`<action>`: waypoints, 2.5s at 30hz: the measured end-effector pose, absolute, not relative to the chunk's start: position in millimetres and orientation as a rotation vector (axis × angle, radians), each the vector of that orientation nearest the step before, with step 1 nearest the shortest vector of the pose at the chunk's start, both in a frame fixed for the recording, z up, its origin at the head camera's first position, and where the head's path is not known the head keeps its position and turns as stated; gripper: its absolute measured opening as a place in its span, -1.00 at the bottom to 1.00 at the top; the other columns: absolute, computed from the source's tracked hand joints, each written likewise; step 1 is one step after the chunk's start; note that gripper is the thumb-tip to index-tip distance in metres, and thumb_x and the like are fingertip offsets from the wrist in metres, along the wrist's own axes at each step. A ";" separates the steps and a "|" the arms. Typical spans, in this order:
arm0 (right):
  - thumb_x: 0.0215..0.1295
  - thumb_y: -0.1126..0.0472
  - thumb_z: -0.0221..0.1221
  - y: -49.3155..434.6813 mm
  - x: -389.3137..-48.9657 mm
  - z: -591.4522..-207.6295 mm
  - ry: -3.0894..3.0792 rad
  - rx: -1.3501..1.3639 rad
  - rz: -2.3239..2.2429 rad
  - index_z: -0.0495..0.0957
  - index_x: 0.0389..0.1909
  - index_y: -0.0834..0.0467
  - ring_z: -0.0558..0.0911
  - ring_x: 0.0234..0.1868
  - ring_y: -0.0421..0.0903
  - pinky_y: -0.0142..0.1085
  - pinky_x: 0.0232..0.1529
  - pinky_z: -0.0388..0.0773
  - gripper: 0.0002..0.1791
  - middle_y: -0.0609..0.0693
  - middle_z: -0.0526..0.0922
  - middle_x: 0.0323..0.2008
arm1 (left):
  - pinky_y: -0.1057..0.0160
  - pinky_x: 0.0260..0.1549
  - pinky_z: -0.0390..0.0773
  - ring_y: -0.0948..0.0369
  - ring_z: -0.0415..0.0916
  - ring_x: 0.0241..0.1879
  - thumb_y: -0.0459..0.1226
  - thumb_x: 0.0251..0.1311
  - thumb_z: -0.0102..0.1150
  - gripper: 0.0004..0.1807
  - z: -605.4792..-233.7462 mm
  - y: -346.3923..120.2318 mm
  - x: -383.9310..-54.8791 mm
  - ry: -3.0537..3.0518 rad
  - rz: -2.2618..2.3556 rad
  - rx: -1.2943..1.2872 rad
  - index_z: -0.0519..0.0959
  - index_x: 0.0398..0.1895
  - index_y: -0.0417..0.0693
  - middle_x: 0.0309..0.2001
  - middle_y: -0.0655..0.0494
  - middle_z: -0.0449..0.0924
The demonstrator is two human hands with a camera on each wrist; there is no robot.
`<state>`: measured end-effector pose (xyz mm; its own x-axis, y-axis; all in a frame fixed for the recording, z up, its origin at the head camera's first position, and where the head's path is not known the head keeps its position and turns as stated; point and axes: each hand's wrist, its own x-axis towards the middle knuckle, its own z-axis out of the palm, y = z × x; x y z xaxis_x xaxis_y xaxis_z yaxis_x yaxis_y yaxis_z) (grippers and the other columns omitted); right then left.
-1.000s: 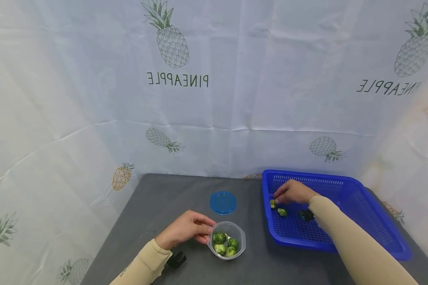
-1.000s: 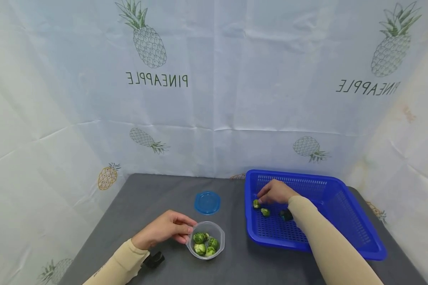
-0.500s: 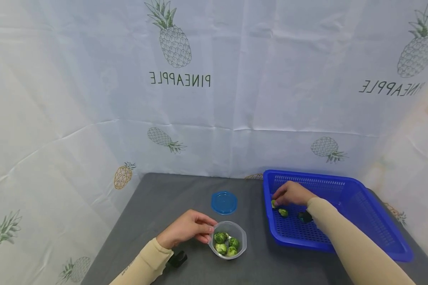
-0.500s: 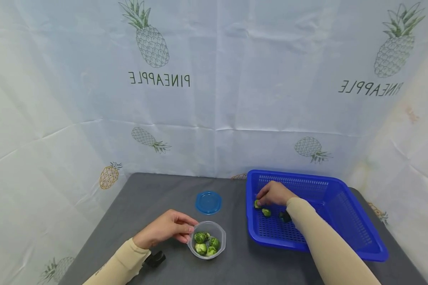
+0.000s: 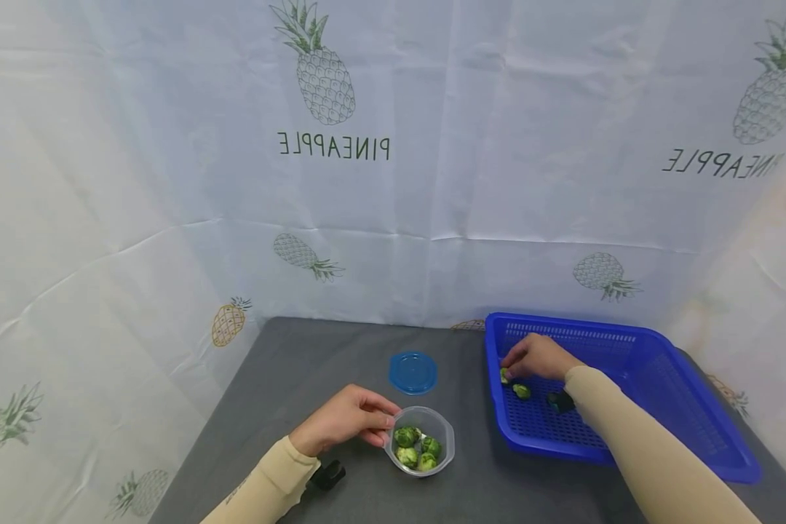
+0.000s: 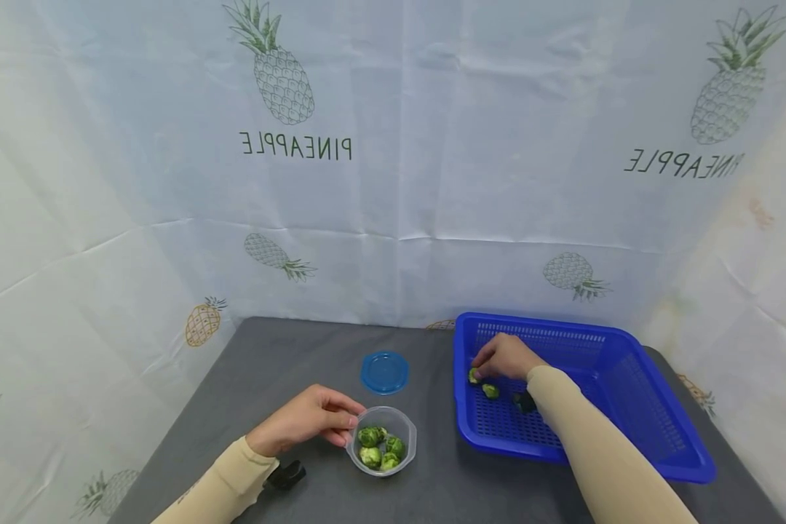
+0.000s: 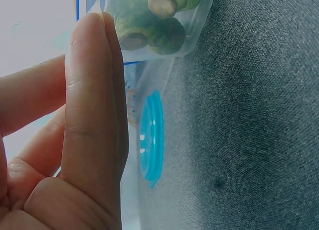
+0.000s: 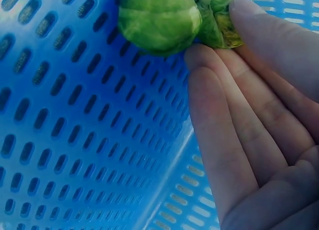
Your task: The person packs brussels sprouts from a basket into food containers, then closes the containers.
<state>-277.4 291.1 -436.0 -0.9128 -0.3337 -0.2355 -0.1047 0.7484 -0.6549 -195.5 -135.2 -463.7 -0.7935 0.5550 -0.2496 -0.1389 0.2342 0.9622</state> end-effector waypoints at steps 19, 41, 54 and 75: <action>0.40 0.06 0.46 313.5 -252.5 -403.6 2.729 -0.287 -0.903 0.85 0.00 0.02 0.81 0.01 -0.02 0.05 0.07 0.81 -0.77 -0.01 0.85 0.01 | 0.20 -0.22 0.87 0.22 0.81 -0.33 -0.28 0.45 0.37 -0.66 -464.5 -134.1 -197.8 1.948 1.599 0.378 0.75 0.21 -0.23 -0.16 -0.09 0.86; 0.40 -0.03 0.46 231.6 -169.4 -369.8 2.828 -0.220 -1.178 0.85 0.02 -0.15 0.82 -0.02 -0.14 -0.08 0.01 0.81 -0.77 -0.13 0.86 -0.01 | 0.22 -0.23 0.87 0.24 0.81 -0.35 -0.29 0.45 0.38 -0.64 -463.4 -135.5 -197.8 1.949 1.594 0.383 0.74 0.22 -0.28 -0.21 -0.09 0.86; 0.33 0.18 0.49 150.0 -161.3 -411.6 2.706 -0.425 -1.282 0.86 -0.10 -0.02 0.82 -0.18 -0.20 -0.33 -0.16 0.81 -0.84 -0.13 0.87 -0.17 | 0.20 -0.23 0.87 0.23 0.81 -0.35 -0.27 0.46 0.37 -0.66 -463.9 -135.5 -199.6 1.948 1.598 0.354 0.75 0.20 -0.23 -0.23 -0.08 0.85; 0.32 0.27 0.49 127.1 -156.7 -431.8 2.770 -0.598 -1.122 0.86 -0.13 0.14 0.82 -0.29 -0.23 -0.37 -0.30 0.80 -0.86 -0.03 0.89 -0.23 | 0.22 -0.23 0.87 0.23 0.81 -0.34 -0.29 0.46 0.36 -0.65 -463.4 -135.4 -199.8 1.936 1.597 0.363 0.74 0.21 -0.27 -0.23 -0.06 0.85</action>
